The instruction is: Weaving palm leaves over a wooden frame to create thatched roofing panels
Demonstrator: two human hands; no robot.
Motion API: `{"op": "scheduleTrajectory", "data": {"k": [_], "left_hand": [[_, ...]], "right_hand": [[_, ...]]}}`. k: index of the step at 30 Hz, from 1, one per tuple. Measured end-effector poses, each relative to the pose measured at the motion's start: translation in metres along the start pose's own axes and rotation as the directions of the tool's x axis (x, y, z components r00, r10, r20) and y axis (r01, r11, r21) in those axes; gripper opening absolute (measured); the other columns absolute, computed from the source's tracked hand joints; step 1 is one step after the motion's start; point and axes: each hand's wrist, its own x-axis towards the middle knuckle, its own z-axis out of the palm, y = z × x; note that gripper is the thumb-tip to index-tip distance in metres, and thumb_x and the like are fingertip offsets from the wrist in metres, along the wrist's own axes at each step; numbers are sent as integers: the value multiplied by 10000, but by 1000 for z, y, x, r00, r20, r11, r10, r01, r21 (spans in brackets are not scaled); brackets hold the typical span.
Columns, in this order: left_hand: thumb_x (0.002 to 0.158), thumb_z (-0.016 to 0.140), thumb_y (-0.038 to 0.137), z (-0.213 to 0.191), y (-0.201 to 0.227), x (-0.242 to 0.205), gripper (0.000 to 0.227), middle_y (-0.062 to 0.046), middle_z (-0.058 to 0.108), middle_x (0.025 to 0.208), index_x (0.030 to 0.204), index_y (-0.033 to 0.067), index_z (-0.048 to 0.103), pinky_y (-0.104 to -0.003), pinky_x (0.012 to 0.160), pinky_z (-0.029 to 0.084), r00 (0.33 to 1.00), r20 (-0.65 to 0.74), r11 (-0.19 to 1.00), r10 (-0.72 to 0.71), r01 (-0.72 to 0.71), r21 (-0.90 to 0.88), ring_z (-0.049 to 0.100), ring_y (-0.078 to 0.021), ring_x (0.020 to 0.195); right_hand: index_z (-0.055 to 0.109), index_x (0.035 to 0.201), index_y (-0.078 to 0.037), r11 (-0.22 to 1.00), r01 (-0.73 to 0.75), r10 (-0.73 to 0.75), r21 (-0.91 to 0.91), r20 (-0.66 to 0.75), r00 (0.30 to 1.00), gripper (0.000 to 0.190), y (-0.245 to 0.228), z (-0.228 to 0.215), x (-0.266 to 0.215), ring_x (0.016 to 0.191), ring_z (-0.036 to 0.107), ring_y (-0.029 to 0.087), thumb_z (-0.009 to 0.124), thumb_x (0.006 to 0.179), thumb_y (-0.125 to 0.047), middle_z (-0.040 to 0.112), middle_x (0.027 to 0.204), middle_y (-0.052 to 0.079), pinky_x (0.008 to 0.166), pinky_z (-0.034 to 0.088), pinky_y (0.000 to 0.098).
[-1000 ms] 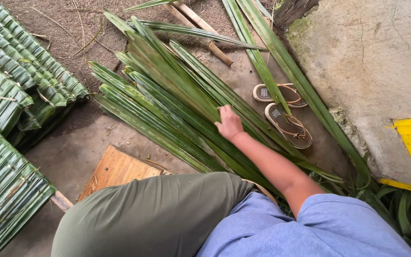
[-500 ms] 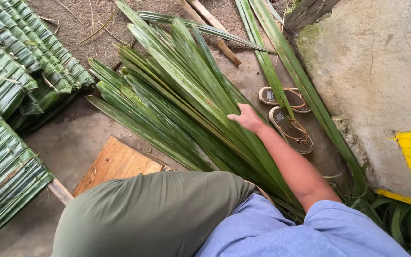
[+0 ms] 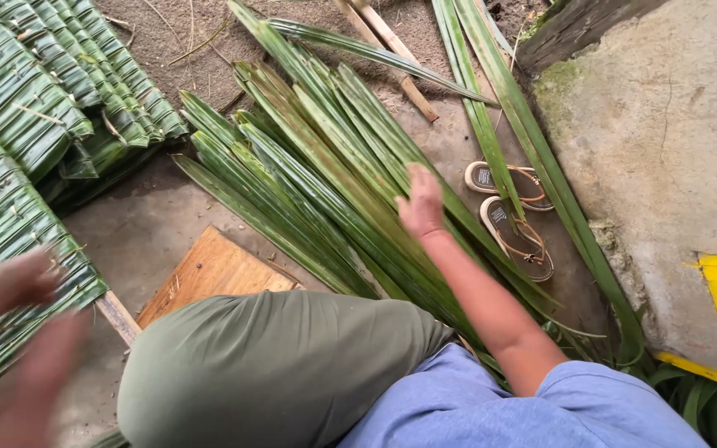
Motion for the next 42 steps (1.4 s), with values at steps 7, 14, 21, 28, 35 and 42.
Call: {"op": "scheduleTrajectory", "data": {"k": [7, 14, 21, 28, 35, 42], "left_hand": [[982, 674, 335, 54, -68, 40, 251, -6, 688, 907, 1134, 157, 763, -418, 845, 521, 900, 242, 759, 363, -436, 483, 679, -278, 880], [1008, 629, 389, 55, -76, 43, 286, 35, 699, 920, 1191, 213, 761, -406, 798, 545, 913, 260, 718, 314, -407, 564, 700, -256, 861], [1004, 577, 437, 54, -78, 42, 321, 40, 736, 982, 1207, 252, 744, -456, 716, 566, 929, 320, 758, 187, -344, 555, 718, -325, 812], [993, 550, 463, 56, -77, 45, 346, 38, 753, 1079, 1208, 261, 731, -470, 720, 585, 923, 357, 745, 147, -340, 574, 740, -318, 884], [984, 524, 504, 58, -72, 48, 388, 42, 740, 1140, 1229, 271, 715, -510, 740, 592, 928, 373, 757, 15, -254, 602, 739, -363, 933], [977, 537, 493, 57, -73, 47, 390, 42, 751, 1140, 1217, 253, 729, -509, 741, 591, 932, 361, 766, 41, -261, 587, 738, -354, 935]], "right_hand": [[488, 1469, -5, 997, 76, -75, 2, 203, 976, 846, -20, 107, -7, 1364, 463, 391, 887, 747, -190, 504, 1472, 209, 1169, 363, 499], [585, 1339, -93, 976, -21, 56, -217, 157, 986, 811, -15, 110, -4, 1110, 589, 320, 891, 688, -467, 595, 1209, 123, 946, 492, 453], [691, 1319, -80, 893, -415, 250, 173, 575, 779, 608, 24, 60, 35, 1139, 688, 202, 568, 769, -307, 732, 1270, 107, 1014, 502, 307], [219, 1556, 94, 658, -663, 310, 356, 674, 670, 1018, 44, -7, 52, 1546, 252, 328, 807, 823, -298, 242, 1640, 275, 1258, 204, 393], [641, 1238, 7, 379, -689, 204, 618, 670, 713, 558, -31, -71, 62, 999, 708, 189, 860, 728, -50, 743, 1151, 122, 918, 606, 316], [175, 1584, 49, 707, -666, 372, 236, 677, 635, 1239, -68, -91, 67, 1537, 253, 359, 843, 696, -500, 253, 1649, 256, 1262, 211, 456]]}}
